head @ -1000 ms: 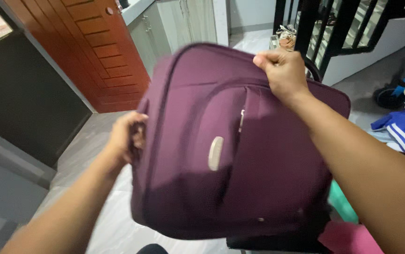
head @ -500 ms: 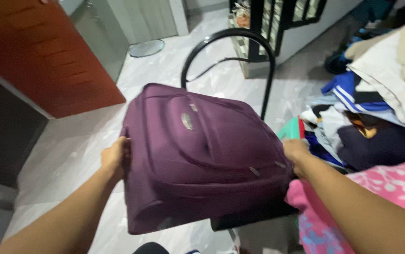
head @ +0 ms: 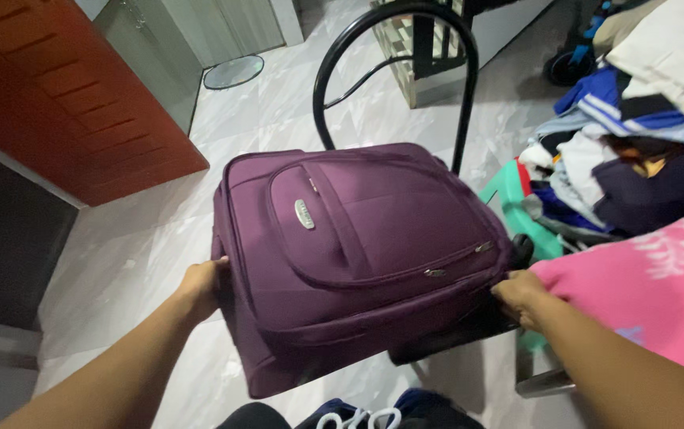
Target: The person picks up a suitcase, places it on a bed, and unzips it. Then they pick up a shirt, fold it, and place it into the suitcase.
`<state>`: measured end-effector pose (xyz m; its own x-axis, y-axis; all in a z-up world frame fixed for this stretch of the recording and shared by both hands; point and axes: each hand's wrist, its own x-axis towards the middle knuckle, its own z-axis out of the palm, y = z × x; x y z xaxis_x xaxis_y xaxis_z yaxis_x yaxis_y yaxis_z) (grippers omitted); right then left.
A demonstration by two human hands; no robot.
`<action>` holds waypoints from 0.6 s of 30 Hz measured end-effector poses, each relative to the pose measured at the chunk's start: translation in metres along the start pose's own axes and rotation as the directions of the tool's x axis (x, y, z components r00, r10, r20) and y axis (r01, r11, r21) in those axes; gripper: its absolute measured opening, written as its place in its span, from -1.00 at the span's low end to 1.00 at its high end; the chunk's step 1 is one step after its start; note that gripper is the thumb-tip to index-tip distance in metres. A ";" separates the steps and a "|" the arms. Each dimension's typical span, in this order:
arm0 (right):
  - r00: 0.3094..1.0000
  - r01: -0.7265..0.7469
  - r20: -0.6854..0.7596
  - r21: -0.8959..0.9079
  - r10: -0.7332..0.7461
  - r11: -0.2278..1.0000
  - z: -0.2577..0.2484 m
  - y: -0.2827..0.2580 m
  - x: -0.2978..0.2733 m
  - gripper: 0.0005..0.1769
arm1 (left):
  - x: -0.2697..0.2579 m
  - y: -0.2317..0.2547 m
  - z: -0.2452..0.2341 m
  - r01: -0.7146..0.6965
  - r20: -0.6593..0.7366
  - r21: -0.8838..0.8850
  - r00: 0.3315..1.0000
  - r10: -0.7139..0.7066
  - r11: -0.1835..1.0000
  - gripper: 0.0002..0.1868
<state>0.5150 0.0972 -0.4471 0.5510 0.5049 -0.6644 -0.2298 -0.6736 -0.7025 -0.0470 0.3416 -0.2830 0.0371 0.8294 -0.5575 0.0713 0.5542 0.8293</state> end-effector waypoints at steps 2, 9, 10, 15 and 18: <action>0.975 0.217 -0.036 -0.063 -0.220 0.974 0.008 0.008 0.001 -0.75 | 0.002 -0.005 -0.004 0.018 0.014 0.018 1.000 -0.018 1.000 -0.57; 0.916 0.031 -0.266 -0.701 -0.301 0.712 0.015 0.004 0.012 -0.62 | 0.004 -0.021 -0.025 0.079 0.042 0.167 0.995 -0.087 0.983 -0.55; 0.871 0.092 -0.228 -0.794 -0.435 0.601 0.013 0.002 0.010 -0.60 | 0.003 -0.022 -0.025 0.063 0.092 0.162 0.993 -0.078 0.985 -0.55; 0.817 0.173 -0.034 -0.937 -0.575 0.303 0.018 -0.004 -0.026 -0.56 | -0.011 -0.012 -0.017 0.120 0.089 0.160 0.987 -0.136 0.980 -0.60; 0.851 0.121 -0.097 -0.920 -0.516 0.373 0.018 -0.010 -0.048 -0.57 | -0.014 -0.007 -0.014 0.103 0.086 0.202 0.989 -0.123 0.974 -0.52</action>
<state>0.4761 0.0896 -0.4132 0.6652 0.7250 -0.1783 0.7192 -0.6864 -0.1077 -0.0621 0.3273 -0.2805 0.1136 0.7460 -0.6562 0.2746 0.6112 0.7423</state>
